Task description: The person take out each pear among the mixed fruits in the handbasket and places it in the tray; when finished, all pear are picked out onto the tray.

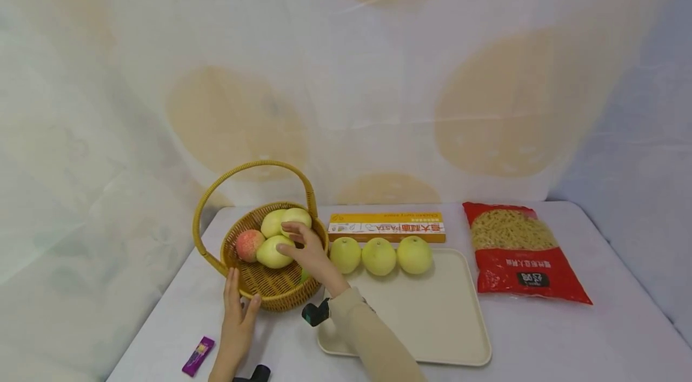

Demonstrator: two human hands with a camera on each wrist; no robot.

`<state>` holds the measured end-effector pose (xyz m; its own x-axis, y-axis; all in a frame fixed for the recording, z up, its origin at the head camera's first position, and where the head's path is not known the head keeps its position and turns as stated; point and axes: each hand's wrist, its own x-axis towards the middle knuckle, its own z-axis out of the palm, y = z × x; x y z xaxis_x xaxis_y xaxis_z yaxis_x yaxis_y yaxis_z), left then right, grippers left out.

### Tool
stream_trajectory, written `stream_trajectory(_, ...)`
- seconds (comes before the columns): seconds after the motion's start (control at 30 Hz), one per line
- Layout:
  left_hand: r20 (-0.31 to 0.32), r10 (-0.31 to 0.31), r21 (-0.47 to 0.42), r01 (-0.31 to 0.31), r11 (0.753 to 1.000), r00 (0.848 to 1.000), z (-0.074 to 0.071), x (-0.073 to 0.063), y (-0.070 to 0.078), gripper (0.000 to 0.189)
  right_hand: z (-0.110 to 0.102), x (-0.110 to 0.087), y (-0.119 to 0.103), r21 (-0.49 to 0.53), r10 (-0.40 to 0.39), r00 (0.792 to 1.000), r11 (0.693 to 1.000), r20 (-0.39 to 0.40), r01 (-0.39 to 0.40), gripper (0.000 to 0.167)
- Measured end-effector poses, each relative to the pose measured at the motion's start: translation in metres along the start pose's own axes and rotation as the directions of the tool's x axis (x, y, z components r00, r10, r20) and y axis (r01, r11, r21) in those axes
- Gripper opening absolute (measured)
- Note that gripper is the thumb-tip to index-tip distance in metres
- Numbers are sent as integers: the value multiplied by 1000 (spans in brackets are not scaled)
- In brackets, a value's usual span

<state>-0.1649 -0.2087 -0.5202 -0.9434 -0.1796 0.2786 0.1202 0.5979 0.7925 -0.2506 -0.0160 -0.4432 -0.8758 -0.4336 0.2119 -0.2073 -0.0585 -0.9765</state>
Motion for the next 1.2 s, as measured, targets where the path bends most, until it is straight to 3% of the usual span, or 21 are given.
stream_trajectory(0.23, 2, -12, -8, 12, 1000, 1000, 1, -1, -1, 77, 9, 15, 5, -36, 0, 1000, 999, 29, 1, 53)
stream_trajectory(0.37, -13, 0, -11, 0, 1000, 1000, 3, -3, -2, 77, 18, 22, 10, -120, 51, 998, 992, 28, -47, 54)
stream_trajectory(0.6, -20, 18, 2, -18, 1000, 1000, 4, -2, 1, 77, 29, 31, 13, -378, 93, 994, 924, 55, -65, 65)
stream_trajectory(0.73, -29, 28, 7, -28, 1000, 999, 2, 0, 3, 76, 31, 37, 15, -516, 79, 995, 856, 57, -38, 69)
stream_trajectory(0.83, -37, 34, 8, -34, 999, 999, 2, 1, 4, 75, 33, 39, 16, -623, 39, 996, 782, 78, 18, 70)
stream_trajectory(0.97, -32, 31, 7, -30, 1000, 999, 1, 0, 2, 76, 38, 37, 18, -760, -26, 993, 641, 116, 105, 68)
stream_trajectory(1.07, -34, 29, 5, -29, 1000, 999, 2, -2, 0, 76, 40, 34, 22, -832, -33, 990, 539, 136, 133, 67)
stream_trajectory(1.13, -38, 30, 2, -30, 1000, 999, 3, -3, -1, 76, 41, 32, 24, -850, 16, 989, 514, 148, 119, 71)
stream_trajectory(1.2, -40, 34, 0, -34, 999, 999, 4, -4, -1, 76, 42, 30, 27, -854, 83, 983, 512, 162, 97, 77)
